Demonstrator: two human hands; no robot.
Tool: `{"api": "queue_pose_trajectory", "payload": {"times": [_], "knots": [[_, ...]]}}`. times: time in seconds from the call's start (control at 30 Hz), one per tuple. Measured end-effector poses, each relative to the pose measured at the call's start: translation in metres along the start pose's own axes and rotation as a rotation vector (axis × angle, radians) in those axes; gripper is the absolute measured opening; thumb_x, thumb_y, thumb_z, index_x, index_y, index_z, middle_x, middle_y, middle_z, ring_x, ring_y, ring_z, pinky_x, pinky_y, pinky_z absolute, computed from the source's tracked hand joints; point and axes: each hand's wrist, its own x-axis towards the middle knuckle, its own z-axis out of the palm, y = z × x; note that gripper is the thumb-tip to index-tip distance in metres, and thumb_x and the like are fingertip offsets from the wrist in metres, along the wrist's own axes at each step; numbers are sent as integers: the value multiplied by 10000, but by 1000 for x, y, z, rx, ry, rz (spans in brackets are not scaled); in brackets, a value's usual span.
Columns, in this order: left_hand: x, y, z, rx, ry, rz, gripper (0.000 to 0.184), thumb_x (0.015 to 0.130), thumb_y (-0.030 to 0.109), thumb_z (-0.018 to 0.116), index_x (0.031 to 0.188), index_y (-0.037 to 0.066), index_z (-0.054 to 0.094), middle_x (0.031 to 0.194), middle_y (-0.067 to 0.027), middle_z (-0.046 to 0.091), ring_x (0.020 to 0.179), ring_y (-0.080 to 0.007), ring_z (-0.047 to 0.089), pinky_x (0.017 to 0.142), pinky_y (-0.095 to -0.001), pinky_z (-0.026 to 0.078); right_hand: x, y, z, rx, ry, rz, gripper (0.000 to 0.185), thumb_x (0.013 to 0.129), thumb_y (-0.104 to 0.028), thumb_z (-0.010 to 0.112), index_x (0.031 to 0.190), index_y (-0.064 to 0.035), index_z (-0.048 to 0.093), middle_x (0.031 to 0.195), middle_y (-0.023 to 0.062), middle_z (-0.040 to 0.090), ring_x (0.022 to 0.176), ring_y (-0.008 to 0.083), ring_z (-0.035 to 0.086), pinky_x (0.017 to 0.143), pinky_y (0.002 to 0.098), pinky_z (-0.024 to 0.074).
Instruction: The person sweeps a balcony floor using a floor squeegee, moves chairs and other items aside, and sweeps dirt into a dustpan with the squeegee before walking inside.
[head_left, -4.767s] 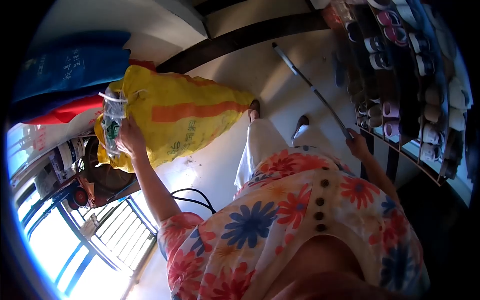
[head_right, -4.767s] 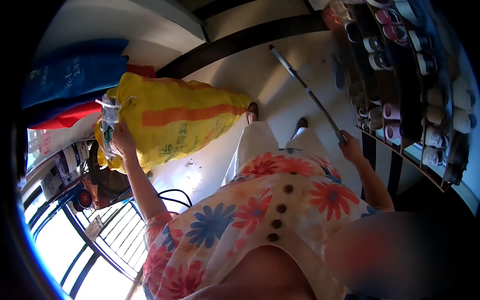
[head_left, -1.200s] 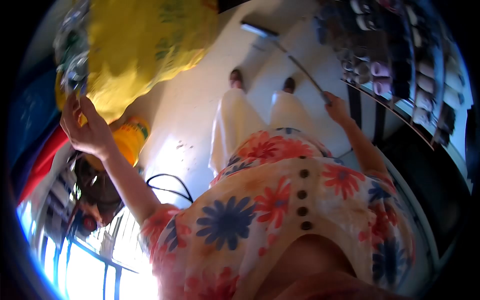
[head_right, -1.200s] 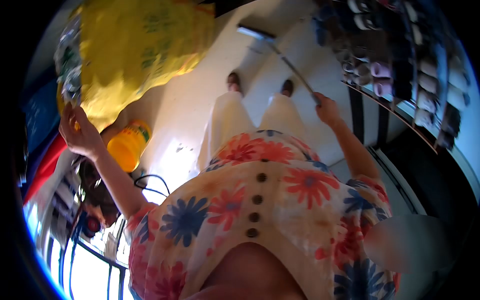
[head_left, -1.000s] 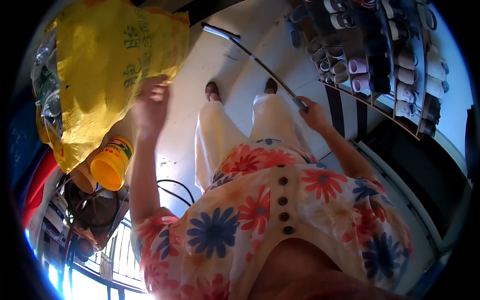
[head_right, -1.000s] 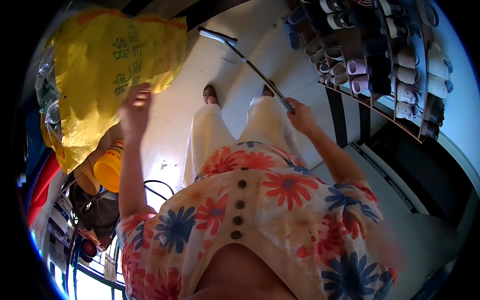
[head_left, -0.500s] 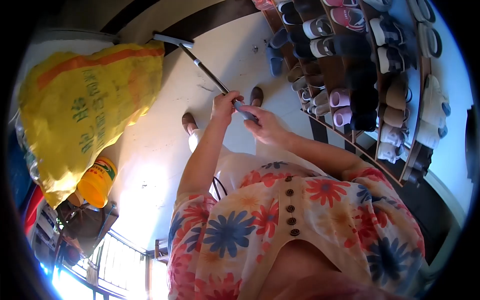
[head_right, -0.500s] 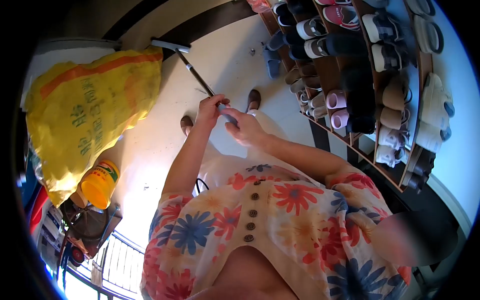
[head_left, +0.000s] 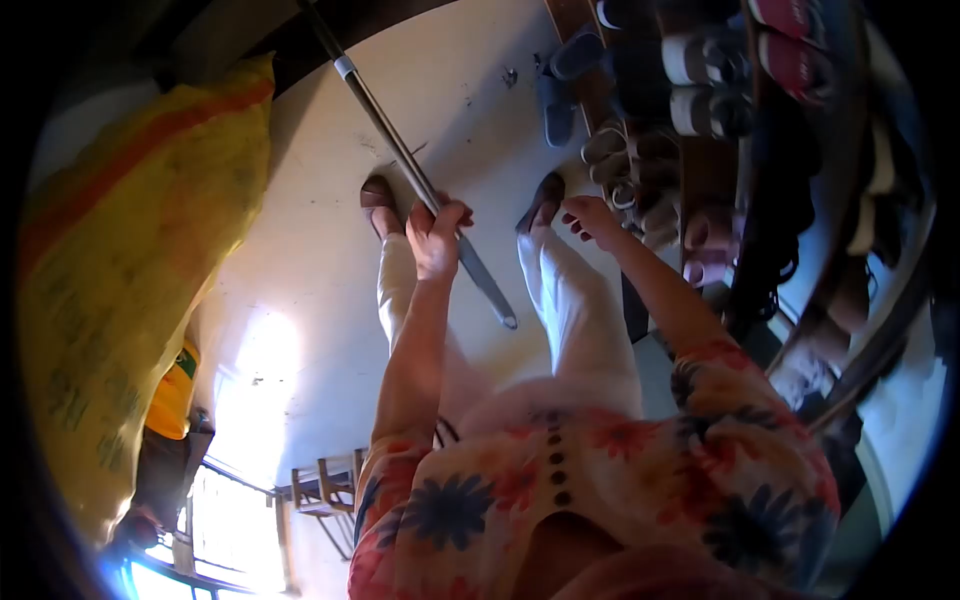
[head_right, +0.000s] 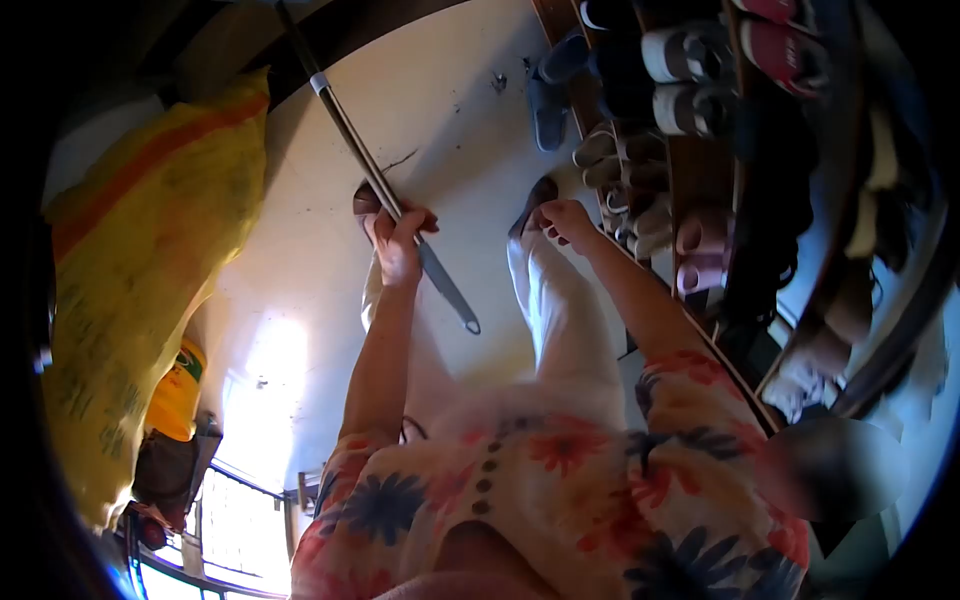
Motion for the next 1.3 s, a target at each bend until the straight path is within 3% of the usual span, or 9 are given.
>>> {"api": "queue_pose_trajectory", "payload": {"times": [0.6,0.8,0.83,0.87,0.97,1.1,1.17,1.2,1.3], "knots": [[44,-61,27,219,103,-503,144,683,18,513,822,-5,487,664,-110,550,586,-162,524,562,-274,422,381,-19,-36,917,346,249,193,778,-313,594,776,-143,502,690,-17,524,682,114,490,716,359,382],[53,-64,25,196,26,-548,167,676,25,553,826,-17,495,663,-108,558,590,-167,537,567,-282,426,355,28,6,1022,325,30,185,827,-281,538,832,-99,507,650,21,545,523,138,492,492,306,420],[55,-64,24,197,14,-550,169,674,22,555,827,-18,495,665,-109,559,591,-168,538,567,-282,428,368,71,1,990,11,-131,190,846,-289,503,843,-99,497,649,38,553,509,152,506,485,304,436],[56,-65,25,198,3,-554,171,672,20,557,827,-19,495,668,-110,559,592,-169,540,567,-283,429,339,51,20,1138,290,115,193,851,-281,490,841,-88,483,647,65,562,519,165,536,449,298,437],[60,-64,27,249,-2,-584,180,665,9,564,829,-21,496,672,-112,560,600,-174,545,571,-284,438,288,27,25,786,272,255,151,836,-236,493,847,-87,479,656,87,572,473,174,540,359,274,400],[61,-58,31,322,-6,-618,192,661,-5,572,836,-20,494,686,-117,561,617,-179,553,583,-283,449,345,10,-64,212,458,-200,306,846,-306,467,628,-93,499,512,47,515,362,111,444,292,207,313],[61,-56,33,256,6,-624,198,662,-13,573,843,-17,494,697,-117,563,619,-178,554,583,-282,451,408,-8,-126,759,298,-388,272,865,-340,445,759,-107,537,595,6,498,483,113,469,422,248,398],[60,-55,34,224,18,-626,200,662,-17,573,846,-16,493,702,-118,563,620,-178,554,582,-282,452,423,-36,-146,306,337,-660,200,859,-306,453,866,-117,518,652,34,496,533,128,488,466,256,420],[61,-53,34,193,-1,-625,211,663,-24,573,857,-8,493,714,-115,566,621,-175,554,581,-283,452,447,-90,-149,665,551,-275,124,831,-327,484,858,-217,535,707,-23,535,622,109,500,617,340,399]]}}
